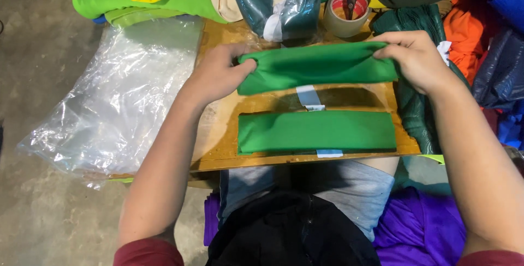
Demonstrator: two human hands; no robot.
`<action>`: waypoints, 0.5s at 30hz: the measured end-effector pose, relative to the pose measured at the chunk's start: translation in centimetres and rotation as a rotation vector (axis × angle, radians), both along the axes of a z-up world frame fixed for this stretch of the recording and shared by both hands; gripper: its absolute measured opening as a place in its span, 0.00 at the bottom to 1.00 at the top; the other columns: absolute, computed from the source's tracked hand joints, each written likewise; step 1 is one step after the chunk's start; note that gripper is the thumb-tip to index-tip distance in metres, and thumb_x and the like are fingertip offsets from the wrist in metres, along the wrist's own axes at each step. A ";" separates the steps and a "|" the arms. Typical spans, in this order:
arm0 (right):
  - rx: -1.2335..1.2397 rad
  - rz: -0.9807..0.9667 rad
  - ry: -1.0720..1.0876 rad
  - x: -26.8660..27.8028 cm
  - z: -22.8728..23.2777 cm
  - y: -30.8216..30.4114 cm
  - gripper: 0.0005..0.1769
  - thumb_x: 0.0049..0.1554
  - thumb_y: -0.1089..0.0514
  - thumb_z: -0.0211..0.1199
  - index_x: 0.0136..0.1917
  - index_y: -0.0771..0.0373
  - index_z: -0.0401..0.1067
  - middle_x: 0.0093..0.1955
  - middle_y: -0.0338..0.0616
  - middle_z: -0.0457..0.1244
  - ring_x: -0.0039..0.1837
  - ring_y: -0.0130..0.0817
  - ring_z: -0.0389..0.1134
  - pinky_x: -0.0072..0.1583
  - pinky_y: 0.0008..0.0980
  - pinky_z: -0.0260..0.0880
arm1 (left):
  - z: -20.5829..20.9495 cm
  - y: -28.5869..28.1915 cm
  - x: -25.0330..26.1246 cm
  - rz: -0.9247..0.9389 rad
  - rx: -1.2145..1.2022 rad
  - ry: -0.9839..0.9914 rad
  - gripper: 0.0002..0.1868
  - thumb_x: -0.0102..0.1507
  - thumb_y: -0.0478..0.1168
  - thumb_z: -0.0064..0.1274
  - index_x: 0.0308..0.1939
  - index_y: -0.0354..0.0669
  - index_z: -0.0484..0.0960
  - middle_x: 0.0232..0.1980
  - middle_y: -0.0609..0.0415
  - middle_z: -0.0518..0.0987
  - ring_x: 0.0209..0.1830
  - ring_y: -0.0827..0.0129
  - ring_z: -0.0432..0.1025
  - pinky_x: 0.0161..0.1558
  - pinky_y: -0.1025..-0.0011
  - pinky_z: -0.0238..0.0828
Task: Folding a green fabric and tying it with a white ribbon
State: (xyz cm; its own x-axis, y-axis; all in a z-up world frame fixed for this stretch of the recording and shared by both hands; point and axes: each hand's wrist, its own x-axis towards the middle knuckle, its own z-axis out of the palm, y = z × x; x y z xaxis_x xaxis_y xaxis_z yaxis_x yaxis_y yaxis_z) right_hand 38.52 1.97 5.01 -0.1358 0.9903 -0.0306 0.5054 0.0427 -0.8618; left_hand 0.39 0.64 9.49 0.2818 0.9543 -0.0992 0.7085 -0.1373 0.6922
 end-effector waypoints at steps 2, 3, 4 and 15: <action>-0.113 -0.161 0.183 0.2 -1.7 0.7 0.16 0.56 0.66 0.58 0.56 0.57 0.79 0.45 0.37 0.69 0.37 0.21 0.63 0.36 0.15 0.59 | -0.8 0.3 0.2 0.034 -0.132 -0.053 0.14 0.63 0.48 0.46 0.26 0.50 0.79 0.28 0.60 0.77 0.31 0.70 0.71 0.37 0.69 0.64; -0.135 -0.165 0.086 0.1 -2.4 0.9 0.16 0.56 0.65 0.57 0.55 0.56 0.79 0.47 0.36 0.69 0.41 0.22 0.62 0.40 0.18 0.58 | -1.7 0.4 0.3 0.030 -0.169 0.000 0.15 0.62 0.50 0.47 0.23 0.49 0.72 0.25 0.58 0.72 0.28 0.69 0.68 0.34 0.67 0.59; -0.157 -0.168 -0.011 0.0 -3.2 1.0 0.16 0.55 0.64 0.56 0.53 0.55 0.80 0.49 0.35 0.69 0.44 0.24 0.61 0.45 0.22 0.58 | -2.5 0.5 0.5 0.026 -0.206 0.052 0.18 0.61 0.51 0.47 0.20 0.49 0.64 0.22 0.57 0.68 0.25 0.68 0.65 0.31 0.65 0.55; 0.167 -0.224 -0.530 -0.8 -8.4 1.6 0.14 0.52 0.49 0.71 0.53 0.49 0.81 0.46 0.40 0.70 0.54 0.51 0.72 0.51 0.47 0.69 | -6.6 0.7 0.2 0.171 -0.033 0.021 0.22 0.51 0.51 0.64 0.43 0.40 0.85 0.31 0.42 0.83 0.28 0.53 0.80 0.32 0.60 0.75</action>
